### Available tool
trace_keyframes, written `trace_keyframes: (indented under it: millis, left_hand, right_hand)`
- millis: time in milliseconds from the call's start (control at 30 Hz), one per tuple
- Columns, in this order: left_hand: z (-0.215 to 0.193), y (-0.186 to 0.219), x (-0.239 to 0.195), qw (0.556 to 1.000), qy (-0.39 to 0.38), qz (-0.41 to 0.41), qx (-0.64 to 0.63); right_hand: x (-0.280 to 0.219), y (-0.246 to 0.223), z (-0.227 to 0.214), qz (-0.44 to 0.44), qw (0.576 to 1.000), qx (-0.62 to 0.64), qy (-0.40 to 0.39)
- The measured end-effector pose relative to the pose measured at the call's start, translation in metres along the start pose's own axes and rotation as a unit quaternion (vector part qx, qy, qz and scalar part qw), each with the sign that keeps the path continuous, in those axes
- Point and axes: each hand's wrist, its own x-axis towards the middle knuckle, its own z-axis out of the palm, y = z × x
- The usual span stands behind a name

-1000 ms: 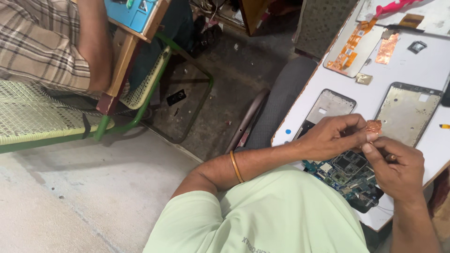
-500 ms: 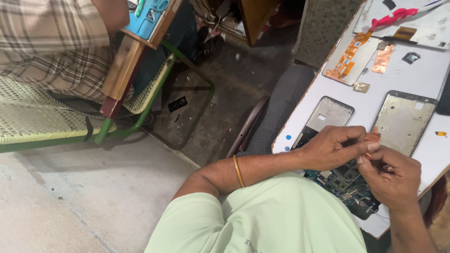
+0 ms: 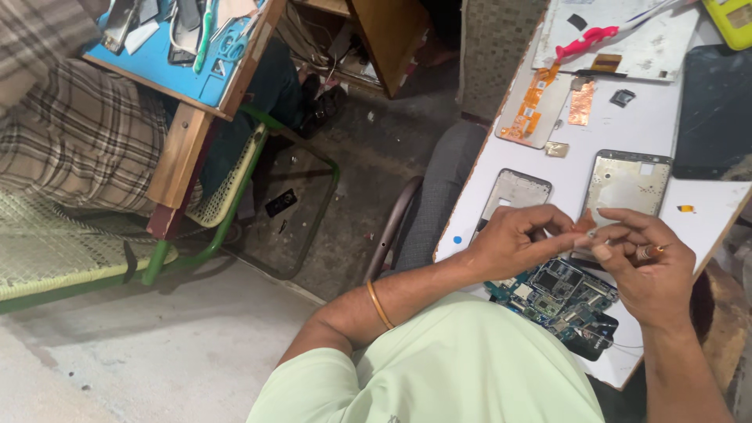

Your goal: The person uses a screwdriver to manipulate a small circuit board and then folds a piece of copper foil. The person handles the board and foil repeatedly while seated at a workbench with various disassembled phone parts nearby.

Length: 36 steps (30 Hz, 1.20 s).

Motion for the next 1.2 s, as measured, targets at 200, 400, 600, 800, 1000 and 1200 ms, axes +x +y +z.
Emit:
trace_keyframes:
  millis: [200,400,600,800,1000,1200]
  left_hand:
    - [0.007,0.001,0.002,0.999,-0.037,0.008,-0.009]
    - [0.011,0.003,0.006,0.995,-0.067,-0.040,-0.069]
    - [0.011,0.008,0.011,0.995,-0.012,-0.031,-0.095]
    - [0.001,0.007,0.014,0.999,0.037,-0.011,0.006]
    - [0.003,-0.004,0.017,0.980,0.015,-0.050,-0.194]
    - [0.008,-0.003,0.008,0.998,-0.017,-0.045,-0.038]
  right_hand:
    - [-0.004,0.008,-0.009,-0.007,0.992,-0.126,0.012]
    - [-0.002,0.011,-0.029,-0.058,0.990,-0.097,0.087]
    - [-0.002,0.011,-0.025,-0.040,0.995,-0.085,0.043]
    - [-0.002,0.005,-0.021,-0.052,0.986,-0.152,-0.036]
    - [-0.006,0.002,-0.016,-0.043,0.994,-0.097,-0.038]
    - [0.001,0.005,-0.015,0.011,0.985,-0.137,-0.101]
